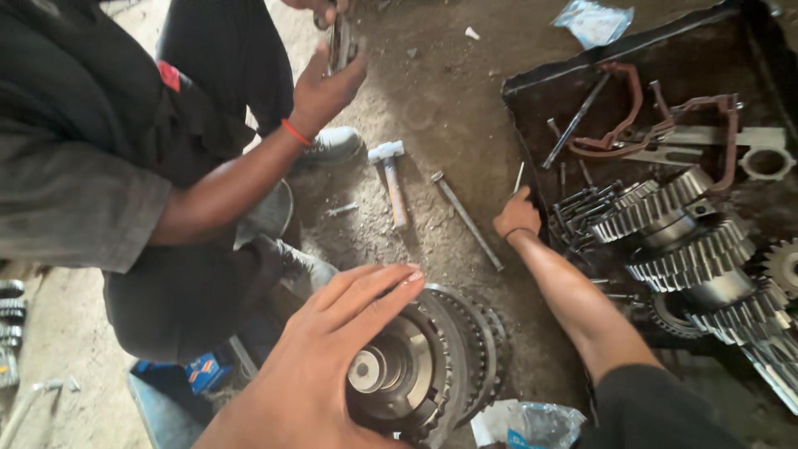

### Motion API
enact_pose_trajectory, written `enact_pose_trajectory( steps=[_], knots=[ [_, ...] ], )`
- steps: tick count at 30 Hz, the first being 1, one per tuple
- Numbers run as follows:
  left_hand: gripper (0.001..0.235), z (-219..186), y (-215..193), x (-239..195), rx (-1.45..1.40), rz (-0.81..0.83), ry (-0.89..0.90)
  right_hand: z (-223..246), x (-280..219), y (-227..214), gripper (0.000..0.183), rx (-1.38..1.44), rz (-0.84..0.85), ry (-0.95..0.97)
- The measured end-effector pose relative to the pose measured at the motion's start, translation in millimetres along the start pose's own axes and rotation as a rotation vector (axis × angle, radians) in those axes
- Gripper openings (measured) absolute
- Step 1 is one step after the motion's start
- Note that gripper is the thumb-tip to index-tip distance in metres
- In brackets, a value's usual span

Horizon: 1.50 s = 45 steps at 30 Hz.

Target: The person assembles a multi-gear shaft by inserting small metal pins into slots on the gears and using a screwdriver to press them into place. The person rotates the assembly to access different slots and continues inserting pins until the assembly is complete.

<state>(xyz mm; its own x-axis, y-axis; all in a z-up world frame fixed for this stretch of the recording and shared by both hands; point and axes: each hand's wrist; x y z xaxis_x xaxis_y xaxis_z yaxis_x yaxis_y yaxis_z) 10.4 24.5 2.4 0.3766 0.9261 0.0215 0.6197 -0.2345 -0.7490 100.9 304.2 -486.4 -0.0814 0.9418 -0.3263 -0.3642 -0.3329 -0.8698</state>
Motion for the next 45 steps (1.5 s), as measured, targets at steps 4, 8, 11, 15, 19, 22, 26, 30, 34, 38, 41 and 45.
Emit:
enact_pose_trajectory(
  steps=[4, 8, 11, 15, 19, 22, 26, 30, 34, 38, 41, 45],
  knots=[
    [0.117, -5.6, -0.9, -4.3, -0.019, -0.027, 0.027, -4.0, -35.3, -8.7, 0.063, 0.465, -0.078, -0.238],
    [0.120, -0.3, 1.3, -9.1, 0.025, -0.054, 0.083, -33.0, -79.7, -63.5, 0.050, 1.005, 0.377, -0.241],
    [0.119, 0.5, 1.8, -11.3, 0.035, -0.062, 0.100, -54.8, -118.4, -126.5, 0.048, 1.228, 0.486, -0.390],
    [0.118, -5.3, -0.7, -13.0, 0.023, -0.072, 0.109, -84.5, -180.0, -182.6, 0.047, 1.546, 0.568, -0.532],
    [0.118, -9.1, -2.1, -14.5, 0.046, -0.092, 0.108, -122.9, -224.6, -200.4, 0.047, 1.713, 0.560, -0.553],
    [0.115, -7.0, -1.3, -18.3, 0.012, -0.136, 0.118, -149.1, -257.3, -212.5, 0.049, 1.656, 0.433, -0.584],
    [0.115, 8.0, 5.1, -33.7, -0.001, -0.167, 0.170, -182.9, -293.5, -215.8, 0.049, 1.355, 0.237, -0.483],
    [0.113, 15.0, 3.0, -24.7, -0.028, -0.167, 0.177, -220.7, -284.1, -197.4, 0.044, 0.882, 0.334, -0.225],
    [0.115, 9.7, -4.1, -18.6, -0.008, -0.172, 0.194, -256.8, -289.2, -165.5, 0.039, 0.509, 0.355, -0.051],
    [0.116, 7.8, -0.8, -23.7, 0.016, -0.144, 0.181, -264.8, -343.9, -153.2, 0.036, 0.427, 0.178, 0.015],
    [0.118, 7.8, -0.9, -28.3, 0.065, -0.155, 0.194, -254.8, -382.1, -188.0, 0.033, 0.370, 0.036, 0.121],
    [0.116, 25.2, 9.2, -37.1, 0.093, -0.131, 0.241, -257.7, -461.2, -215.5, 0.036, 0.748, -0.210, 0.014]
  ],
)
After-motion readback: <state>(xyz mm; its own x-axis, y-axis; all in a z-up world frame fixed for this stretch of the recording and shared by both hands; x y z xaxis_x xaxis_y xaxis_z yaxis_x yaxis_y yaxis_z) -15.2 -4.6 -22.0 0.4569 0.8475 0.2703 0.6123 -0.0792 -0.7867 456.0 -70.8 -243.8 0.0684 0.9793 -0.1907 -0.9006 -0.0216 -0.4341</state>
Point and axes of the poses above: each hand's wrist, its own x-axis towards the middle knuckle, its own y-axis out of the palm, z = x × y, and after that the axes turned 14 degrees about -x, right-handed
